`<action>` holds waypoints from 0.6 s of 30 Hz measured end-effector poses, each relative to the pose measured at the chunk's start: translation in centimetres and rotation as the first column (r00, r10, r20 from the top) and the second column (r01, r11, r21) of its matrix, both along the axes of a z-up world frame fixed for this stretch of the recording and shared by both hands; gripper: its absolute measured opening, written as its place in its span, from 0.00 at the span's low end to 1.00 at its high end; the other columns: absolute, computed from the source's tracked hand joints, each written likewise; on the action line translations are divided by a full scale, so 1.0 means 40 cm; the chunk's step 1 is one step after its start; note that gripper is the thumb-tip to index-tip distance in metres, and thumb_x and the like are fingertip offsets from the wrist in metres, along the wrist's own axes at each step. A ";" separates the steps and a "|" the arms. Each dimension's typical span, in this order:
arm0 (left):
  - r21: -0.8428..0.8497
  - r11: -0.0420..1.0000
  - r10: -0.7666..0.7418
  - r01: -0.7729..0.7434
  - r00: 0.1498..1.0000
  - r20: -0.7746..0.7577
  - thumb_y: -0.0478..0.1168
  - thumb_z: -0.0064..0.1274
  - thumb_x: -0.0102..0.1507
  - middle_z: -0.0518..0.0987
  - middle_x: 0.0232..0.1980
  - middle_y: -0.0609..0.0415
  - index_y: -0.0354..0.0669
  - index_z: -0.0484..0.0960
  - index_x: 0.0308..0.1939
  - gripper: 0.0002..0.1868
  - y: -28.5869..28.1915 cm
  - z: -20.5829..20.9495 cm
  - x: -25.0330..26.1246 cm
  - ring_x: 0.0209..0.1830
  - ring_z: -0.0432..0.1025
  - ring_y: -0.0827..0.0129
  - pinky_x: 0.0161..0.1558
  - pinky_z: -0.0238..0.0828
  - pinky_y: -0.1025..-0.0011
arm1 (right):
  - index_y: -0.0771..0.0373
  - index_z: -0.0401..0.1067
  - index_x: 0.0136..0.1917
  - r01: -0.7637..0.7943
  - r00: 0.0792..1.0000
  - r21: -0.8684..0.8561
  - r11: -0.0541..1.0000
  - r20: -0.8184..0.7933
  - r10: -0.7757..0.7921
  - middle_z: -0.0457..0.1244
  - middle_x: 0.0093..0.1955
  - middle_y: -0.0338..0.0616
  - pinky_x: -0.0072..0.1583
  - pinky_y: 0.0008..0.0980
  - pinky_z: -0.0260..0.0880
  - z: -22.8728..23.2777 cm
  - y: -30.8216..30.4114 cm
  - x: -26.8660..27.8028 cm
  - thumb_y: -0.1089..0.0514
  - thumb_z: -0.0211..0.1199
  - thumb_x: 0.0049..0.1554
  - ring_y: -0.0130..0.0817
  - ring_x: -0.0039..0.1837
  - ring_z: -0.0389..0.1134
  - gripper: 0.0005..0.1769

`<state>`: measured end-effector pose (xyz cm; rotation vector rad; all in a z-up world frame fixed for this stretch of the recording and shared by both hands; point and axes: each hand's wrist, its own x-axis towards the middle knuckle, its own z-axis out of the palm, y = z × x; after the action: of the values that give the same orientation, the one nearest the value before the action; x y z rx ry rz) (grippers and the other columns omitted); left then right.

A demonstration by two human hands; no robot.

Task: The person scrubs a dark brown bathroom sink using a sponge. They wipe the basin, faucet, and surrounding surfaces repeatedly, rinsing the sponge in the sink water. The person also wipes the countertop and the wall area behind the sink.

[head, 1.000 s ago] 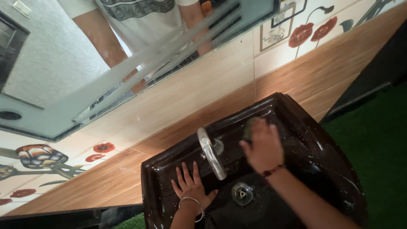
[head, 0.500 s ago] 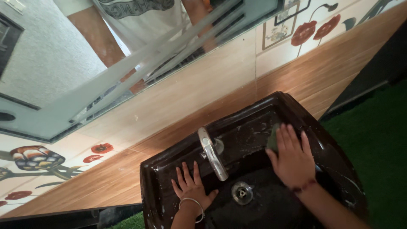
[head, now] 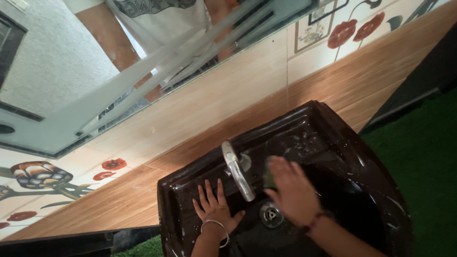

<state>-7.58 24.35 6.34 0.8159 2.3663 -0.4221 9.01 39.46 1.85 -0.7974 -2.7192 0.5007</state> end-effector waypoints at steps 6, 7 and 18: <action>-0.003 1.000 0.005 -0.005 1.000 0.008 0.70 0.57 0.58 0.19 0.84 0.42 0.55 0.23 0.82 0.68 0.002 0.001 -0.003 0.83 0.13 0.42 0.77 0.16 0.37 | 0.66 0.57 0.76 0.224 0.974 0.268 0.937 -0.045 -0.220 0.53 0.79 0.53 0.78 0.48 0.45 -0.028 0.117 0.099 0.40 0.48 0.61 0.45 0.80 0.51 0.38; -0.011 1.000 0.008 -0.008 1.000 0.017 0.70 0.57 0.58 0.18 0.84 0.41 0.55 0.23 0.82 0.68 0.004 0.001 -0.003 0.83 0.13 0.42 0.77 0.16 0.37 | 0.67 0.57 0.77 0.254 0.967 0.268 0.929 -0.074 -0.243 0.53 0.80 0.54 0.78 0.48 0.46 -0.035 0.131 0.088 0.41 0.49 0.62 0.46 0.81 0.51 0.38; -0.009 1.000 -0.012 0.012 1.000 -0.012 0.71 0.56 0.58 0.18 0.84 0.42 0.54 0.23 0.81 0.67 -0.002 -0.009 0.002 0.83 0.13 0.41 0.76 0.16 0.37 | 0.68 0.56 0.77 0.137 0.988 -0.185 0.973 -0.051 -0.149 0.56 0.77 0.49 0.78 0.38 0.54 0.009 -0.002 -0.127 0.45 0.55 0.56 0.46 0.76 0.55 0.41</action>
<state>-7.52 24.27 5.97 0.8255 2.3699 -0.4432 3.92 39.36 2.20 -0.9964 -2.5605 0.7356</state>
